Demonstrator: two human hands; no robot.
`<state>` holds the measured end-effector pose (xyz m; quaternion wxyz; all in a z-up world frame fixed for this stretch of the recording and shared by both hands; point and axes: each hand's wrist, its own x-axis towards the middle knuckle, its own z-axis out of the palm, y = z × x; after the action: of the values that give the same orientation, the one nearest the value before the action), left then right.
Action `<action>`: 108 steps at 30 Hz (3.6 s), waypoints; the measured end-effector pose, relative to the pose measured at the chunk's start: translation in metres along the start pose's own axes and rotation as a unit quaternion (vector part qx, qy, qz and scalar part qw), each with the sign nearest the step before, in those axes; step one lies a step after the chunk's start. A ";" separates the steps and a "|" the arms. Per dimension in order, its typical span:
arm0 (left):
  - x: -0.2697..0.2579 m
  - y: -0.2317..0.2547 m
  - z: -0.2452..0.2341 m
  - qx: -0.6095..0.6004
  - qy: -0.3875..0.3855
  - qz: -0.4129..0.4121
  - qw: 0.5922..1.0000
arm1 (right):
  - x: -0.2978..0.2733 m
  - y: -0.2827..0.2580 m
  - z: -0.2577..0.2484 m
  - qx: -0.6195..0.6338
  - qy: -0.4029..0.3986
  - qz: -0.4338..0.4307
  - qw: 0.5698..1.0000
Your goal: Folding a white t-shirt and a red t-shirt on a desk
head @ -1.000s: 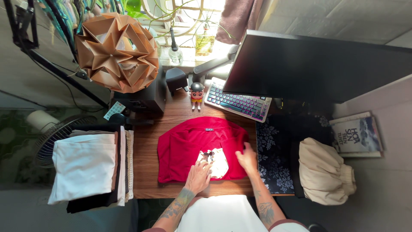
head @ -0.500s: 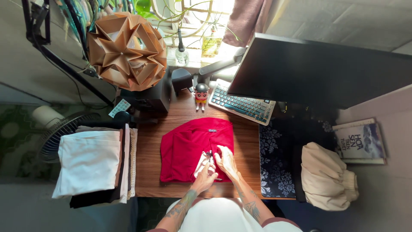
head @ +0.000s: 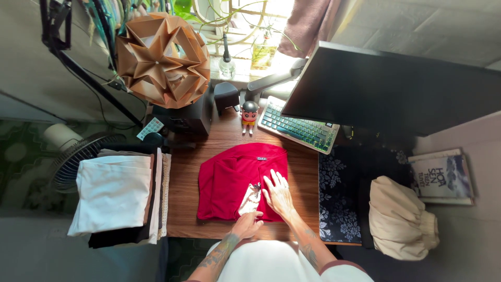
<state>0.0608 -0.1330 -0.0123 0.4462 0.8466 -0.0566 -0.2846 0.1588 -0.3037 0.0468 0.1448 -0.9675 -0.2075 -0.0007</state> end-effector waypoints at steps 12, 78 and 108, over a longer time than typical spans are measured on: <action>-0.026 0.022 -0.042 -0.052 0.136 -0.044 0.988 | -0.034 -0.014 -0.028 -0.002 0.020 -0.071 0.997; -0.045 0.071 -0.057 0.317 0.157 0.271 0.895 | 0.092 -0.015 0.036 0.310 -0.014 0.291 0.905; 0.126 -0.034 -0.160 -0.090 0.269 -0.183 0.941 | -0.040 -0.065 0.001 0.112 -0.248 -0.031 0.962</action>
<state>0.2460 -0.0411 -0.0230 0.4592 0.8436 0.2476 -0.1268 0.0958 -0.2628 0.0612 0.1956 -0.9082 -0.2652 0.2581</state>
